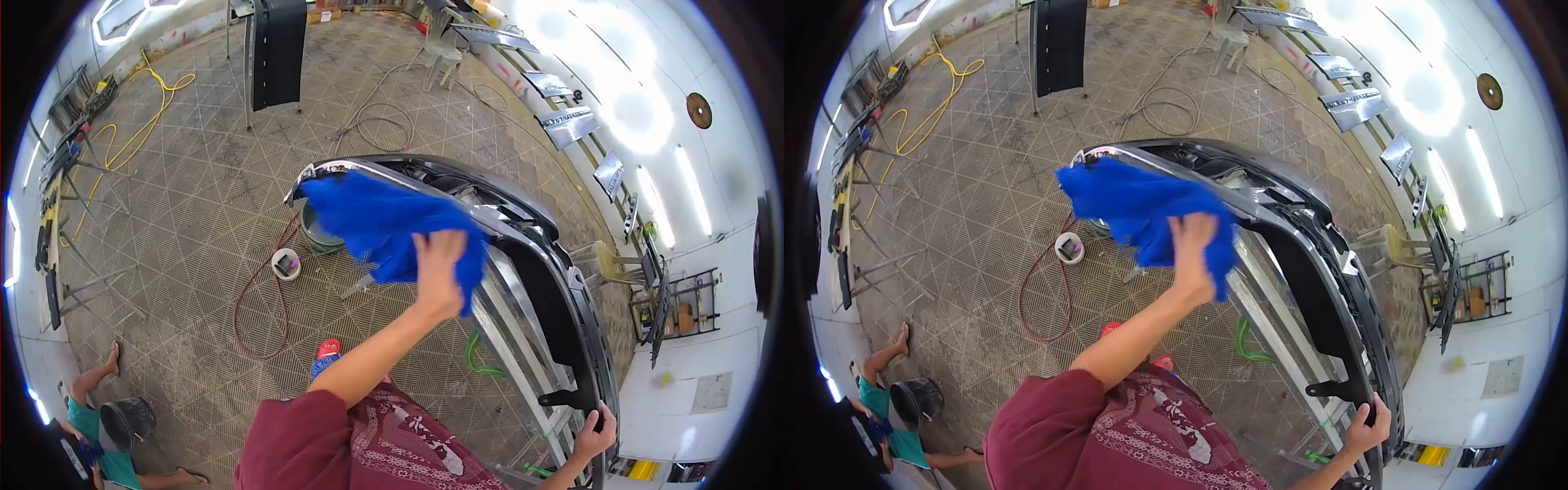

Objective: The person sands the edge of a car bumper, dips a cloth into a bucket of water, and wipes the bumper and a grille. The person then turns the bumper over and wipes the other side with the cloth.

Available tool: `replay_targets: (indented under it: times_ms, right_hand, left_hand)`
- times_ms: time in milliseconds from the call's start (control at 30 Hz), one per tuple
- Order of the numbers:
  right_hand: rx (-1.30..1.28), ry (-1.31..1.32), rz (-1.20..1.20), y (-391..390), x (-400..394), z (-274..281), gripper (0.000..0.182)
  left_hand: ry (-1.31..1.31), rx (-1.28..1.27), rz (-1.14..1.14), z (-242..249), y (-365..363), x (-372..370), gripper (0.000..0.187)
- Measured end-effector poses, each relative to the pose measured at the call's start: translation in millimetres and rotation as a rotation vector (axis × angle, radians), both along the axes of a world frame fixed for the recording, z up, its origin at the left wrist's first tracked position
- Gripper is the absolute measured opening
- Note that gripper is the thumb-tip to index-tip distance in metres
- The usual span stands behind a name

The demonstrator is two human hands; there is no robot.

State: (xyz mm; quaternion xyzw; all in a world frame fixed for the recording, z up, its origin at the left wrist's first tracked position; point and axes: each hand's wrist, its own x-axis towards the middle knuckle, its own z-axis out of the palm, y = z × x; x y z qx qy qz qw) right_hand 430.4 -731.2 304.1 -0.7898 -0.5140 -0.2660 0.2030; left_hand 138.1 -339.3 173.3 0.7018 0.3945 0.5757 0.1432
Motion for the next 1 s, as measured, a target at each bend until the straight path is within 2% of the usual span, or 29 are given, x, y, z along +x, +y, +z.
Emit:
replay_targets:
  times_ms: [33, 100, 133, 200, 267, 300, 333, 400, 433, 500, 567, 600, 633, 667, 700, 733, 833, 900, 967, 1000]
  right_hand:
    - [0.007, 0.004, 0.005, 0, 1, -1, 0.033]
    - [0.022, 0.003, -0.003, 2, -4, -2, 0.036]
    - [0.029, 0.011, -0.002, 3, -3, 0, 0.036]
    - [0.016, -0.021, -0.018, 8, 0, 4, 0.039]
    - [0.018, -0.003, 0.003, 5, 2, 5, 0.039]
    - [0.012, -0.002, 0.038, 4, 2, 6, 0.04]
    - [0.013, -0.007, 0.058, 4, 1, 6, 0.039]
    - [-0.003, 0.001, 0.062, 0, -3, 8, 0.038]
    - [-0.019, -0.005, 0.074, 2, -3, 8, 0.037]
    - [-0.007, -0.044, 0.116, 0, -2, 2, 0.037]
    - [0.021, -0.086, 0.135, 1, -3, -1, 0.035]
    - [-0.044, -0.007, 0.086, -8, 2, -5, 0.039]
    - [-0.116, 0.072, 0.038, -20, 14, -10, 0.045]
    - [-0.117, 0.076, 0.06, -11, 8, 1, 0.045]
    - [-0.028, -0.082, 0.076, 2, -5, 16, 0.039]
    - [0.066, -0.239, 0.097, 13, -14, 27, 0.038]
    - [0.045, -0.247, 0.074, 16, -18, 33, 0.04]
    - [0.058, -0.242, 0.097, 18, -23, 35, 0.037]
    - [0.054, -0.248, 0.108, 14, -21, 29, 0.037]
    - [-0.032, -0.276, 0.098, 6, -9, 23, 0.037]
  left_hand:
    - [0.182, -0.161, -0.005, 26, -6, 12, 0.05]
    - [0.339, -0.371, -0.204, 25, 23, 25, 0.038]
    - [0.347, -0.364, -0.2, 26, 35, 24, 0.038]
    - [-0.06, 0.079, -0.189, 32, 65, 14, 0.03]
    - [-0.33, 0.495, -0.09, 75, 94, -17, 0.022]
    - [-0.346, 0.446, -0.086, 68, 113, -32, 0.023]
    - [-0.345, 0.235, -0.077, 35, 142, -43, 0.023]
    - [-0.384, -0.383, -0.029, -58, 207, -67, 0.025]
    - [-0.421, -0.557, 0.012, -105, 237, -82, 0.026]
    - [-0.481, -0.355, 0.045, -217, 311, -107, 0.029]
    - [-0.1, -0.459, 0.686, -183, 281, -65, 0.039]
    - [0.495, -0.643, 0.623, -112, 224, -49, 0.044]
    - [0.07, -0.552, 0.474, -76, 176, -23, 0.055]
    - [-0.35, -0.63, 0.404, -21, 125, 3, 0.069]
    - [-0.304, -0.648, 0.306, 0, 98, 13, 0.077]
    - [-0.22, -0.692, 0.286, 15, 92, 13, 0.077]
    - [-0.201, -0.736, 0.412, 21, 135, -5, 0.08]
    - [-0.233, -0.933, 0.544, 9, 184, -36, 0.081]
    - [-0.509, -1.045, 0.625, -30, 233, -62, 0.078]
    - [-0.512, -1.044, 0.629, -43, 238, -64, 0.078]
